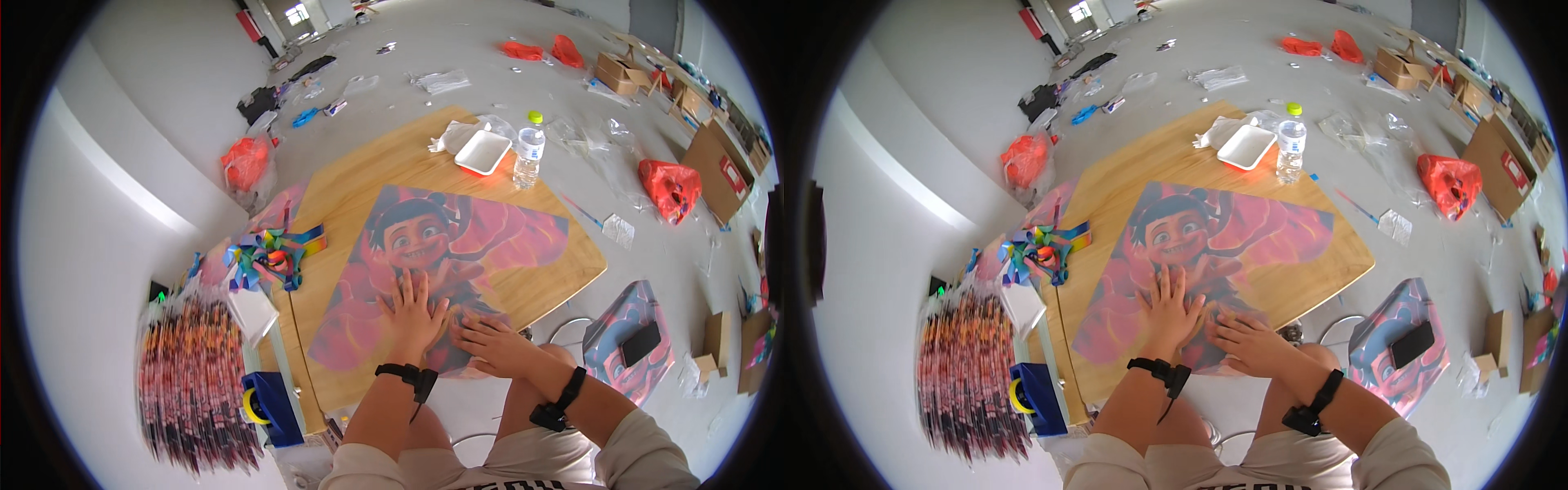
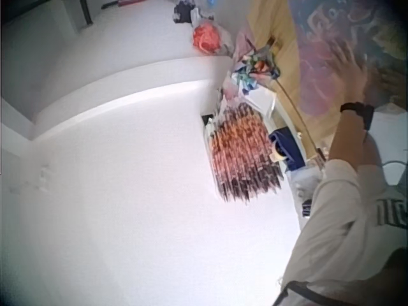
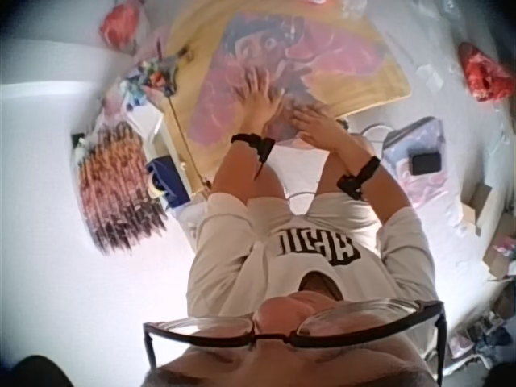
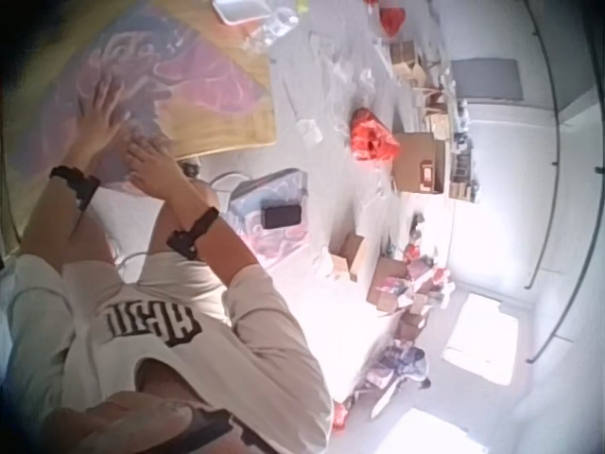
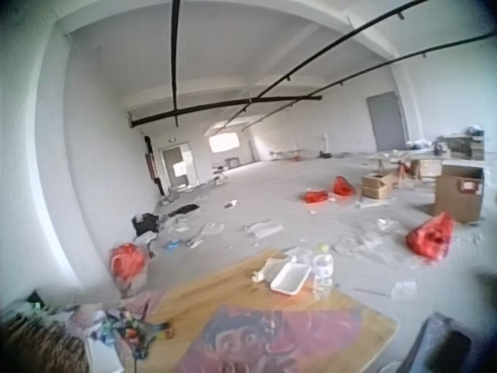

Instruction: The person is assembling or packaging kite components featuring cartoon characters.

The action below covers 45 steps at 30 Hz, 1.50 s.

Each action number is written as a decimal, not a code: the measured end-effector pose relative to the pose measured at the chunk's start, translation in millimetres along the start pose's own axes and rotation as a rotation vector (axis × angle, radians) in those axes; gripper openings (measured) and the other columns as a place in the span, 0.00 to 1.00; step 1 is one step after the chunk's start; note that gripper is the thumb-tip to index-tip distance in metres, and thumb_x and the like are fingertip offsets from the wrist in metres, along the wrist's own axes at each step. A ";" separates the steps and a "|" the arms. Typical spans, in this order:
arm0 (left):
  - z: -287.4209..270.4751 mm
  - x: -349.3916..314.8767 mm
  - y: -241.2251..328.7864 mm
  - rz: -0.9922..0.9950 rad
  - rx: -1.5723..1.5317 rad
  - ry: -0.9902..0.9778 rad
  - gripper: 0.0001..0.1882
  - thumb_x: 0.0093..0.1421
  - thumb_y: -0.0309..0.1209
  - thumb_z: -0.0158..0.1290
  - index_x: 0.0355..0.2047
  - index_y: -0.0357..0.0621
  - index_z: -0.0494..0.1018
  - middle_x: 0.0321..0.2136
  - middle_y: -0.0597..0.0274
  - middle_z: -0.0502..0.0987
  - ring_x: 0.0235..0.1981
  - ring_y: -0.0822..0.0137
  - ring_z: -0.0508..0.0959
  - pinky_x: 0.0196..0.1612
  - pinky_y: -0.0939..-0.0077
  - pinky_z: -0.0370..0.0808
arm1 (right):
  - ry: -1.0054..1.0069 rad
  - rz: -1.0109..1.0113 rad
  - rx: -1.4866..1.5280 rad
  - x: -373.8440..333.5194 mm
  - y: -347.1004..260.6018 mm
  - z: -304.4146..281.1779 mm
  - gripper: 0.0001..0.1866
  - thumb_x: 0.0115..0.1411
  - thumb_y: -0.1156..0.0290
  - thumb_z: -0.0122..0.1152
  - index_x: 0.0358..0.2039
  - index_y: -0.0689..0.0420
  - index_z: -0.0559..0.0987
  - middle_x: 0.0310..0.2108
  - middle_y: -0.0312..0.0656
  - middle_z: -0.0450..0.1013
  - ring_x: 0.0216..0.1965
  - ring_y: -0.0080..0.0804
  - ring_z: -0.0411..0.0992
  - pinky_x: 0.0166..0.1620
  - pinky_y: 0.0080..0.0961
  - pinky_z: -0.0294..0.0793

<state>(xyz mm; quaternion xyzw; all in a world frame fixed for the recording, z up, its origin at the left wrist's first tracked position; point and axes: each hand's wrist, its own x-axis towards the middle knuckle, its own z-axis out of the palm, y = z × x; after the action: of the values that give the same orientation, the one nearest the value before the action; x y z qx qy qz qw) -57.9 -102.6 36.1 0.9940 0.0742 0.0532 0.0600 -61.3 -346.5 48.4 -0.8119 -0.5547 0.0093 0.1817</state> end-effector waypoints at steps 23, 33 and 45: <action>-32.1 -25.9 -19.2 -0.034 -0.221 0.229 0.40 0.70 0.56 0.42 0.75 0.54 0.48 0.75 0.49 0.45 0.75 0.43 0.47 0.71 0.29 0.43 | 0.426 0.179 0.231 -89.7 -125.5 -65.9 0.13 0.63 0.63 0.55 0.39 0.54 0.85 0.34 0.39 0.81 0.43 0.46 0.77 0.47 0.43 0.74; -94.7 -213.4 -125.1 -0.170 -0.784 0.396 0.29 0.65 0.30 0.56 0.66 0.44 0.65 0.53 0.47 0.76 0.49 0.51 0.78 0.53 0.59 0.75 | 0.478 0.533 0.422 -101.5 -162.2 -58.5 0.10 0.62 0.74 0.53 0.35 0.61 0.84 0.31 0.45 0.79 0.37 0.44 0.76 0.43 0.37 0.74; -127.7 -245.6 -216.5 -0.110 0.492 0.133 0.06 0.55 0.32 0.57 0.28 0.49 0.83 0.35 0.63 0.80 0.44 0.59 0.76 0.47 0.62 0.66 | 0.342 0.586 0.663 -97.8 -157.7 -23.4 0.15 0.72 0.73 0.47 0.38 0.62 0.83 0.29 0.41 0.77 0.32 0.29 0.73 0.38 0.25 0.73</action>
<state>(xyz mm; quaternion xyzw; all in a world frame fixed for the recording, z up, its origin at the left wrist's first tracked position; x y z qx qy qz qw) -344.6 86.4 110.8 0.9675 0.1427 0.0957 -0.1857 -235.3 -391.3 100.2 -0.8223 -0.2316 0.1029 0.5095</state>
